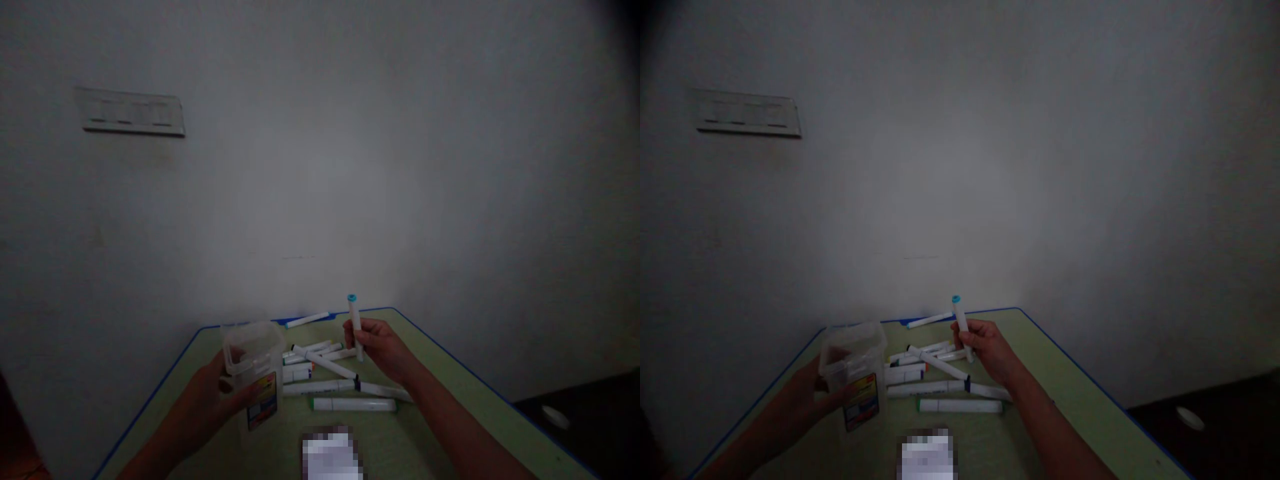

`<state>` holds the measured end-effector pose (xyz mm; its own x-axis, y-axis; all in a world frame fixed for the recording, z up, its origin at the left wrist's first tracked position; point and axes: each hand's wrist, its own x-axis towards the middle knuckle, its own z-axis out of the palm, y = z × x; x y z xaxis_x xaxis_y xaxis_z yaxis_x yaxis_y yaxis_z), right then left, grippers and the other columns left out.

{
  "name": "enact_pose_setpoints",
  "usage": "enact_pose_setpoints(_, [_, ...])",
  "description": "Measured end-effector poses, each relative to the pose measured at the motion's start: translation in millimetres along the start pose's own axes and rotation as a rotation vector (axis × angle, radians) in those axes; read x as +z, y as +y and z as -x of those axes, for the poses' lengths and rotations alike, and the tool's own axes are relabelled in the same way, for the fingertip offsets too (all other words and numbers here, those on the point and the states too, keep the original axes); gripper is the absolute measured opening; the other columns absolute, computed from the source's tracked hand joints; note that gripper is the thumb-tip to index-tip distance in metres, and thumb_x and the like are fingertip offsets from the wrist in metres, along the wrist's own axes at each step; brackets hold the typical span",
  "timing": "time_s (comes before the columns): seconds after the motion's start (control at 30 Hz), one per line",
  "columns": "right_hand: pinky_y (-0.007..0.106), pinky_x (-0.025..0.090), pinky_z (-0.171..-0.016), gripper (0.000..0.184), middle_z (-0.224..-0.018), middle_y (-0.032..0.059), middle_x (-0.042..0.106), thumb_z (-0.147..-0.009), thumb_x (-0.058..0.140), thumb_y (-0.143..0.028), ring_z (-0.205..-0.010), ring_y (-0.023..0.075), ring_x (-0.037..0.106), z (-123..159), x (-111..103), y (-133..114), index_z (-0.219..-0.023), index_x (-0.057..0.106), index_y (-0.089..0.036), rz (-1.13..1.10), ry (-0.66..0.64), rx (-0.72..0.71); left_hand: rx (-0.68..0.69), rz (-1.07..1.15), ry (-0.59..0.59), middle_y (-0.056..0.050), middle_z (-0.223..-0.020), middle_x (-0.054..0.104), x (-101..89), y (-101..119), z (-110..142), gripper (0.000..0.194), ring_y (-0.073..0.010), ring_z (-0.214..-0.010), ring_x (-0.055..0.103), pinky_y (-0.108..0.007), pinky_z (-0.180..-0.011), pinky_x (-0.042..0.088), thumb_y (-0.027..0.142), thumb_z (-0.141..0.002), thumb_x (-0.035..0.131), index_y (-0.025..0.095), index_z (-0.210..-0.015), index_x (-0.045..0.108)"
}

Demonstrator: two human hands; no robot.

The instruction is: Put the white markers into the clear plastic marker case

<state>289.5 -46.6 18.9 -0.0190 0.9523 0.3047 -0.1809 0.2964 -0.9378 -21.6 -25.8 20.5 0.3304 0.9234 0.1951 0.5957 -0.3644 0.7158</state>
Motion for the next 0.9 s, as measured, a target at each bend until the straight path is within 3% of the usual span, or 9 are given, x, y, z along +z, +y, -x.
enact_pose_setpoints(0.2, [0.033, 0.039, -0.072, 0.031, -0.074, 0.0030, 0.064, -0.051, 0.078, -0.039, -0.074, 0.0194, 0.056, 4, 3, -8, -0.073, 0.071, -0.017, 0.097, 0.079, -0.069, 0.038, 0.006, -0.008, -0.010, -0.104, 0.064, 0.5, 1, 0, 0.060, -0.0228, -0.080, 0.064, -0.034, -0.070, 0.051, 0.063, -0.070, 0.056, 0.017, -0.106, 0.047])
enact_pose_setpoints(0.33, [0.030, 0.040, -0.059, 0.027, -0.066, 0.0013, 0.060, -0.058, 0.074, -0.037, -0.061, 0.0149, 0.052, -1, 19, -31, -0.073, 0.065, -0.016, 0.153, 0.139, -0.106, 0.094, -0.018, 0.005, -0.010, -0.106, 0.063, 2.1, -1, 0, 0.058, -0.0225, -0.084, 0.062, -0.032, -0.070, 0.049, 0.062, -0.071, 0.056, 0.017, -0.108, 0.047])
enact_pose_setpoints(0.4, [0.025, 0.038, -0.048, 0.029, -0.065, -0.0010, 0.058, -0.057, 0.074, -0.034, -0.049, 0.0101, 0.047, -10, 34, -54, -0.075, 0.058, -0.017, 0.111, 0.108, -0.142, 0.112, -0.033, 0.016, -0.010, -0.106, 0.063, 2.7, -1, 1, 0.058, -0.0218, -0.083, 0.061, -0.031, -0.069, 0.048, 0.061, -0.072, 0.057, 0.017, -0.108, 0.047])
enact_pose_setpoints(0.5, [0.023, 0.040, -0.041, 0.037, -0.069, -0.0032, 0.061, -0.054, 0.074, -0.026, -0.043, 0.0088, 0.050, -28, 67, -89, -0.077, 0.046, -0.020, 0.148, 0.043, -0.207, 0.134, -0.025, 0.008, -0.008, -0.101, 0.064, 3.0, 1, 2, 0.054, -0.0209, -0.081, 0.060, -0.030, -0.068, 0.046, 0.058, -0.073, 0.057, 0.017, -0.106, 0.048])
enact_pose_setpoints(0.6, [0.022, 0.042, -0.037, 0.024, -0.065, -0.0025, 0.062, -0.064, 0.065, -0.026, -0.041, 0.0104, 0.054, -48, 106, -107, -0.076, 0.045, -0.019, 0.300, -0.080, -0.157, 0.151, 0.006, -0.008, -0.007, -0.098, 0.064, 2.9, 3, 4, 0.051, -0.0203, -0.081, 0.059, -0.028, -0.068, 0.045, 0.055, -0.073, 0.058, 0.018, -0.106, 0.049])
enact_pose_setpoints(0.7, [0.020, 0.045, -0.041, 0.007, -0.055, -0.0017, 0.059, -0.073, 0.054, -0.019, -0.042, 0.0098, 0.056, -60, 143, -99, -0.070, 0.049, -0.016, 0.465, -0.218, -0.027, 0.156, 0.004, 0.004, -0.006, -0.095, 0.064, 3.0, 5, 5, 0.053, -0.0199, -0.079, 0.059, -0.028, -0.066, 0.044, 0.054, -0.072, 0.059, 0.017, -0.109, 0.049])
enact_pose_setpoints(0.77, [0.018, 0.046, -0.043, 0.009, -0.049, -0.0022, 0.055, -0.071, 0.053, -0.010, -0.042, 0.0085, 0.054, -63, 162, -86, -0.064, 0.050, -0.014, 0.612, -0.307, 0.014, 0.156, 0.000, 0.012, -0.007, -0.092, 0.064, 3.0, 6, 5, 0.055, -0.0199, -0.077, 0.058, -0.028, -0.064, 0.044, 0.054, -0.072, 0.059, 0.016, -0.110, 0.048])
enact_pose_setpoints(0.9, [0.017, 0.043, -0.042, 0.010, -0.048, -0.0042, 0.053, -0.064, 0.057, -0.005, -0.042, 0.0083, 0.054, -64, 179, -65, -0.061, 0.052, -0.014, 0.872, -0.410, 0.013, 0.149, -0.020, 0.032, -0.007, -0.089, 0.063, 3.1, 7, 6, 0.055, -0.0198, -0.075, 0.057, -0.027, -0.064, 0.043, 0.053, -0.070, 0.060, 0.015, -0.108, 0.049])
